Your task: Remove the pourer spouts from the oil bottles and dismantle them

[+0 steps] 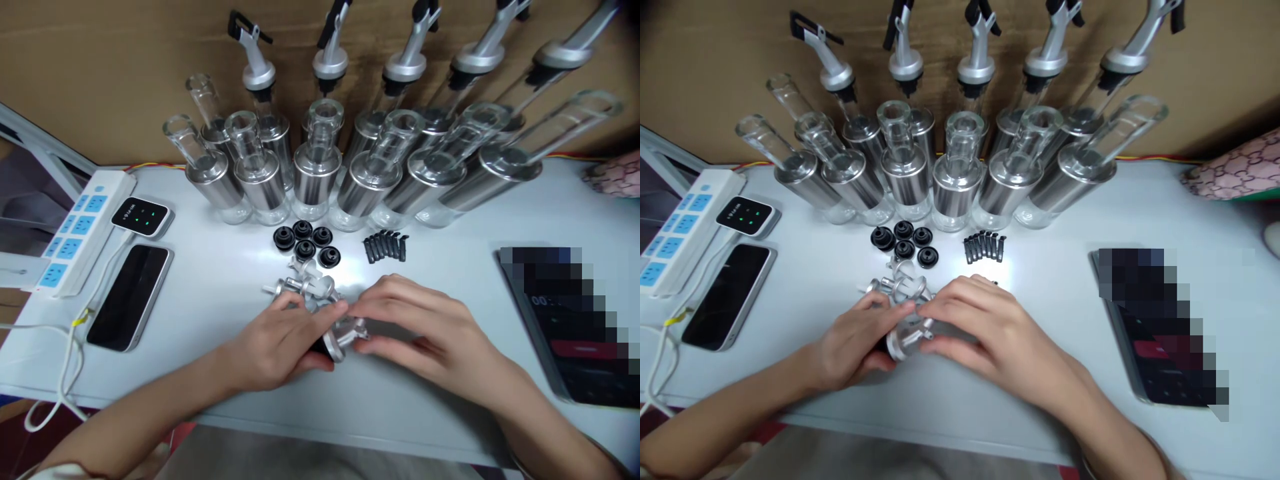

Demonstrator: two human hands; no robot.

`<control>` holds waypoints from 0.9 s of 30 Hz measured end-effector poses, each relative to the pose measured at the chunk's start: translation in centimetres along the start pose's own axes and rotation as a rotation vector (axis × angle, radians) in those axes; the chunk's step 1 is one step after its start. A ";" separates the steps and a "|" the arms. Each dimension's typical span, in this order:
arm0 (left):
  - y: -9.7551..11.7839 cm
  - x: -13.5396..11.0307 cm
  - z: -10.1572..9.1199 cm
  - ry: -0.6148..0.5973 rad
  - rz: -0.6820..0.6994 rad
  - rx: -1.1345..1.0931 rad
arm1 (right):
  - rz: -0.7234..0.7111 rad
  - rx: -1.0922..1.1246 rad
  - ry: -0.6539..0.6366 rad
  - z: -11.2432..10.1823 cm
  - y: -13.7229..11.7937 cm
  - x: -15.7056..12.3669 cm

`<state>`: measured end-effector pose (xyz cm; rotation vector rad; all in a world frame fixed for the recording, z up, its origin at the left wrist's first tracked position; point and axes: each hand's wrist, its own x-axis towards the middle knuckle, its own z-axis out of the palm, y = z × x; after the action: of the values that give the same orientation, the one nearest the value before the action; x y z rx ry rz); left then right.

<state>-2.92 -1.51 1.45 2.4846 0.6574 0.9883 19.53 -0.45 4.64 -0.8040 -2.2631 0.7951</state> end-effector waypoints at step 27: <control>-0.6 -0.2 -0.3 0.167 -0.139 -0.127 | -0.062 -0.311 0.045 0.5 0.7 -0.3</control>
<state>-3.44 -1.12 1.27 2.2311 0.7816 1.1554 19.58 -0.36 3.75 -0.8757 -2.3910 0.3964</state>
